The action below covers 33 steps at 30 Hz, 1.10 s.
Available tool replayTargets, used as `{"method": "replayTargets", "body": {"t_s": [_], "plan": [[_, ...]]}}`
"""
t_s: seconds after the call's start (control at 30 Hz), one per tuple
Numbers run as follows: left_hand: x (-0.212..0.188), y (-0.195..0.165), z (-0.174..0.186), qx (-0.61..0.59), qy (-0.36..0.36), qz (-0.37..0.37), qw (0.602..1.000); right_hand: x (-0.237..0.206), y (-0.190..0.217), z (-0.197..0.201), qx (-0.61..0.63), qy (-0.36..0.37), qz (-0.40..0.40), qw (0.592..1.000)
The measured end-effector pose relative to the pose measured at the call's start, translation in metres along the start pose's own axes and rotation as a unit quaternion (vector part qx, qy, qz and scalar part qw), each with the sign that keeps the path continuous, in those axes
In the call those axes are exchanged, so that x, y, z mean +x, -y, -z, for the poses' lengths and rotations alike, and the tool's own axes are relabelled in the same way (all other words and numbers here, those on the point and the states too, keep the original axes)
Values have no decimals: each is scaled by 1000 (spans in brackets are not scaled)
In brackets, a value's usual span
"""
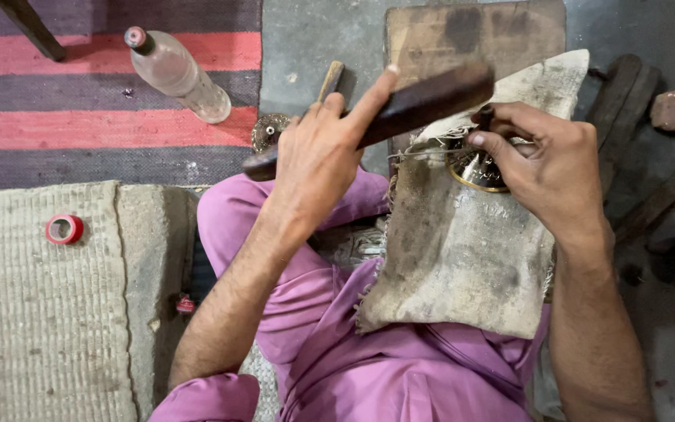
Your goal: The person uses a hammer and a small metal punch to engrave a decorative pattern on a brass bell. They repeatedly strike the punch with the hammer while holding the bell steady on a cloth-covered block.
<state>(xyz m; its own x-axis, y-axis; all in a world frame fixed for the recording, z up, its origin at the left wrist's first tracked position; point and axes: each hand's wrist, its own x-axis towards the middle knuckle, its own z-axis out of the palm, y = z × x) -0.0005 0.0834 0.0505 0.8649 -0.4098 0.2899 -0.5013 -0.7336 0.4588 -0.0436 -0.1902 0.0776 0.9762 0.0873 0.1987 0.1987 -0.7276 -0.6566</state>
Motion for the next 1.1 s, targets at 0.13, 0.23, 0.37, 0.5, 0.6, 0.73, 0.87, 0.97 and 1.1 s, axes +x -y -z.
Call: {"method": "replayTargets", "body": {"t_s": [0.13, 0.23, 0.37, 0.5, 0.6, 0.73, 0.87, 0.97, 1.1], "plan": [[-1, 0, 3, -124, -39, -15, 991, -2, 0, 0, 11, -17, 24, 1000], [1, -1, 3, 43, -8, -23, 999, 0, -1, 1, 14, -6, 26, 1000], [2, -1, 3, -105, -10, -19, 994, 0, 1, 1, 38, -13, 35, 999], [0, 1, 2, -72, -28, -18, 997, 0, 1, 0, 29, -12, 30, 999], [0, 1, 0, -4, -32, -40, 999, 1, -2, 0, 19, -4, 30, 999], [1, 2, -1, -52, -18, -25, 998, 2, -7, 0, 18, -8, 44, 999], [-1, 0, 1, 25, -21, -36, 999, 3, -11, -1, 28, 8, 35, 999], [0, 1, 5, -53, -38, -38, 997, 3, -13, -1, 37, 8, 45, 998], [2, -1, 8, -16, -29, -41, 999, 3, -13, -2, 51, 12, 48, 997]]}}
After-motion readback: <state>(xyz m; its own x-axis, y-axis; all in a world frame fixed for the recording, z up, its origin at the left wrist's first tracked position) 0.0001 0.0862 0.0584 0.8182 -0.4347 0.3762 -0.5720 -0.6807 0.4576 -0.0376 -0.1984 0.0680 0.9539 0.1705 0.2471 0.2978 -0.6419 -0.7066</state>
